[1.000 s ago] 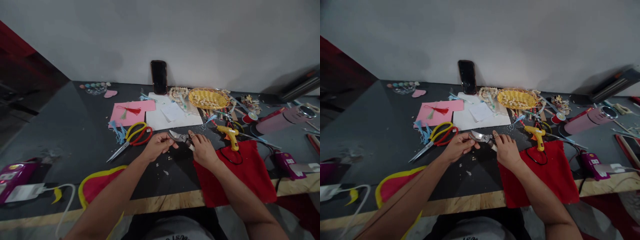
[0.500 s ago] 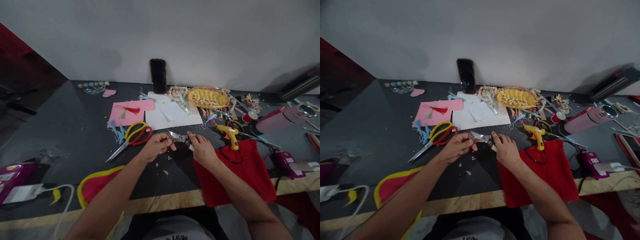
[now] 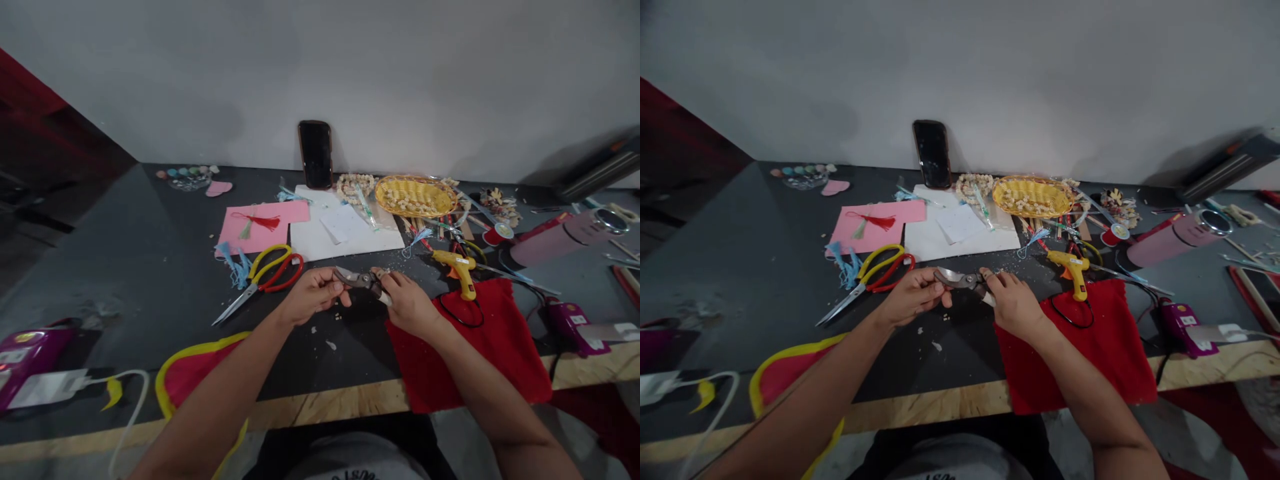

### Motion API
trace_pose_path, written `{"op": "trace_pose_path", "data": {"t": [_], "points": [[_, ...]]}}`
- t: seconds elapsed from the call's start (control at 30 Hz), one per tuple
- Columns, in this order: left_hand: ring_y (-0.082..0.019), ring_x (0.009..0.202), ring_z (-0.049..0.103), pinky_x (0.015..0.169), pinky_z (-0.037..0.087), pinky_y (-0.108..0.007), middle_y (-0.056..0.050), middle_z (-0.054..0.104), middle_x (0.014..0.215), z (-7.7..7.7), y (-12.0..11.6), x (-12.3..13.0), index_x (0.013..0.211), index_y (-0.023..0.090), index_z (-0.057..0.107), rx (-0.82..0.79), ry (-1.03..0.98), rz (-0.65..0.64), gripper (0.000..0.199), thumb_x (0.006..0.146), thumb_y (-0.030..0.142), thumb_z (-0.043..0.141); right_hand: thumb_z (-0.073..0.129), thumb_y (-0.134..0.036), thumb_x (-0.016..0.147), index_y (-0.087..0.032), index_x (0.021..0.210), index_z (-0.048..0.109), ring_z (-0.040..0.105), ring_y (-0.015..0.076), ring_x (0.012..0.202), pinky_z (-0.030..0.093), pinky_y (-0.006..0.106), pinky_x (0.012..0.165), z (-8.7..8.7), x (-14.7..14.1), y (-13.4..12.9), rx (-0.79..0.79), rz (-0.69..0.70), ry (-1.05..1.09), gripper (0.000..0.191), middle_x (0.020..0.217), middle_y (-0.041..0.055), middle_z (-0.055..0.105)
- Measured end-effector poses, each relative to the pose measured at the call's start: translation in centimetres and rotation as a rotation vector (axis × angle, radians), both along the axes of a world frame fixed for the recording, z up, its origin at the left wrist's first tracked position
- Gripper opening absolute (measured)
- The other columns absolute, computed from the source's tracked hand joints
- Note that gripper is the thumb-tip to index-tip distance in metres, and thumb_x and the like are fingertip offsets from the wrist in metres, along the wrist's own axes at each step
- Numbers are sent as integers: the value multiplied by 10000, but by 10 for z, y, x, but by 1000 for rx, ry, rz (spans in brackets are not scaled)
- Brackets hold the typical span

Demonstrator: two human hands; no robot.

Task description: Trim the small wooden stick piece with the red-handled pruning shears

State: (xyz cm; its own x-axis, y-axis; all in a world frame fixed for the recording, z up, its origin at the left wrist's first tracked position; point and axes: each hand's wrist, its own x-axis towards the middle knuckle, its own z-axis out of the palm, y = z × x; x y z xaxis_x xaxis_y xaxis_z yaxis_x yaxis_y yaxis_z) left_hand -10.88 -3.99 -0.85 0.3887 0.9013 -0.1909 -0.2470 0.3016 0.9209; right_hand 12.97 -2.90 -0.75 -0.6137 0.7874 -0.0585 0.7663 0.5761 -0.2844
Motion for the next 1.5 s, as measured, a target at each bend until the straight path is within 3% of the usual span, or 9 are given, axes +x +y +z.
{"op": "trace_pose_path", "data": {"t": [0.13, 0.23, 0.47, 0.63, 0.77, 1.03, 1.23, 1.33, 1.5], "points": [[-4, 325, 276, 342, 131, -170, -46, 693, 629, 0, 0, -1, 866, 104, 611, 3, -28, -24, 390, 736, 443, 751, 456, -91, 794, -165, 1478, 283, 487, 232, 1164, 446, 374, 951, 0, -1, 1, -9, 13, 5, 709, 1266, 133, 550], [0, 324, 286, 342, 134, -158, -54, 696, 623, 3, 0, -2, 830, 102, 606, -12, -29, -28, 364, 743, 425, 748, 485, -121, 794, -193, 1496, 265, 479, 254, 1158, 438, 396, 942, 1, -4, 0, 39, -57, -33, 739, 1283, 132, 532], [11, 273, 233, 316, 81, -152, -70, 689, 562, 9, 4, -4, 744, 116, 580, -212, -105, -160, 381, 648, 403, 811, 494, -208, 868, -195, 1502, 277, 489, 275, 1116, 440, 400, 906, 0, -9, -2, 114, -92, -86, 671, 1263, 144, 537], [15, 297, 261, 334, 92, -147, -61, 689, 584, 8, 3, -1, 772, 103, 598, -183, -102, -52, 370, 674, 398, 799, 423, -179, 906, -183, 1479, 333, 516, 254, 1113, 442, 373, 935, -2, -13, -3, 80, -126, -92, 580, 1188, 142, 577], [15, 328, 288, 353, 116, -150, -56, 697, 628, 7, 1, 2, 809, 93, 622, -103, -27, 45, 392, 700, 434, 781, 445, -123, 845, -159, 1461, 353, 529, 254, 1105, 455, 378, 937, -2, -11, -2, 46, -122, -77, 624, 1176, 149, 581], [2, 325, 277, 356, 149, -174, -62, 702, 641, 0, 2, -2, 830, 99, 610, -4, 22, -11, 424, 731, 491, 740, 444, -98, 797, -142, 1466, 311, 517, 241, 1122, 462, 384, 931, -4, -1, 0, 9, 16, 39, 684, 1230, 149, 565], [-42, 451, 468, 444, 332, -180, -64, 717, 747, 0, 4, 5, 826, 110, 628, 85, 175, 151, 381, 744, 467, 732, 487, -164, 810, -180, 1491, 274, 502, 280, 1098, 455, 412, 887, 2, -5, 0, 109, -148, -85, 714, 1238, 142, 547], [-26, 408, 390, 415, 279, -173, -48, 696, 663, 2, 3, 6, 742, 114, 601, 63, 172, 179, 385, 733, 476, 733, 486, -163, 812, -182, 1509, 226, 486, 280, 1096, 453, 408, 882, 3, -6, -1, 116, -145, -108, 745, 1240, 145, 533], [-7, 339, 282, 359, 138, -164, -44, 654, 543, 9, 1, 1, 730, 104, 598, -71, 31, 9, 421, 686, 486, 767, 488, -149, 816, -180, 1520, 191, 464, 269, 1113, 458, 394, 896, 5, -5, -2, 62, -65, -88, 765, 1261, 147, 509]]}}
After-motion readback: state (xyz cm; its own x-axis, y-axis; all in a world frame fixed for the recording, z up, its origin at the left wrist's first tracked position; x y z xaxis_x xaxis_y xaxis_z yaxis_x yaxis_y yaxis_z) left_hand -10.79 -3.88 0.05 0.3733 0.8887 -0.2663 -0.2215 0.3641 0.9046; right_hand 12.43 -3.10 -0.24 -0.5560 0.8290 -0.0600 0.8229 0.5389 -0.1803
